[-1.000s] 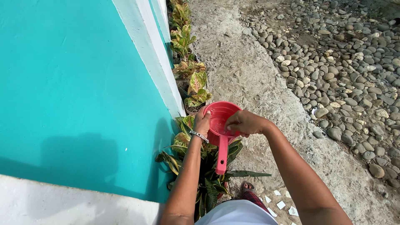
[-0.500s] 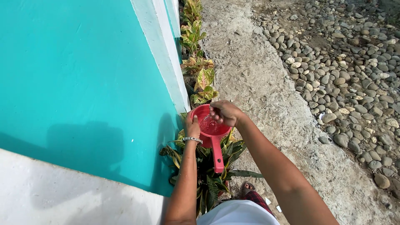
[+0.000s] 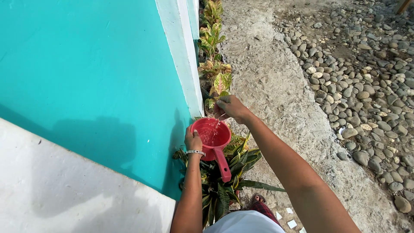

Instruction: Watering potted plants with a handheld scoop and a bucket of water.

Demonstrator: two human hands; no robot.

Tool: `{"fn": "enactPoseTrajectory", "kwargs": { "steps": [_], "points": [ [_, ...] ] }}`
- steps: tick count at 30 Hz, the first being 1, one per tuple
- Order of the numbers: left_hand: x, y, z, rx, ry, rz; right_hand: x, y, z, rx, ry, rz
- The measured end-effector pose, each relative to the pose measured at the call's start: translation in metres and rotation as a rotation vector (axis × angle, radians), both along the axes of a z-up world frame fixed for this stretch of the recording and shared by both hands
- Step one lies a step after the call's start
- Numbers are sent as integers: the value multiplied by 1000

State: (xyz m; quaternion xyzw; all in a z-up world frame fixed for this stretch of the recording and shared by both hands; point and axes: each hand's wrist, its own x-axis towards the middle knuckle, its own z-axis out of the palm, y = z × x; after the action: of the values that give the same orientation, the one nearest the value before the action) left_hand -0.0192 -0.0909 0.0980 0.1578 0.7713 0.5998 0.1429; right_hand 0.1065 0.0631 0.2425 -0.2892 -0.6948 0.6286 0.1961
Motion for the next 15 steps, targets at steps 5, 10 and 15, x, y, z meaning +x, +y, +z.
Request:
{"fn": "enactPoseTrajectory", "kwargs": {
  "steps": [5, 10, 15],
  "points": [
    [0, 9, -6, 151, -14, -220, 2, -12, -96, 436, -548, 414],
    [21, 16, -7, 147, -8, -405, 6, 6, -161, 669, -748, 546],
    [42, 26, -7, 231, -44, -470, 9, 6, -222, 670, -824, 370]
  ]
}}
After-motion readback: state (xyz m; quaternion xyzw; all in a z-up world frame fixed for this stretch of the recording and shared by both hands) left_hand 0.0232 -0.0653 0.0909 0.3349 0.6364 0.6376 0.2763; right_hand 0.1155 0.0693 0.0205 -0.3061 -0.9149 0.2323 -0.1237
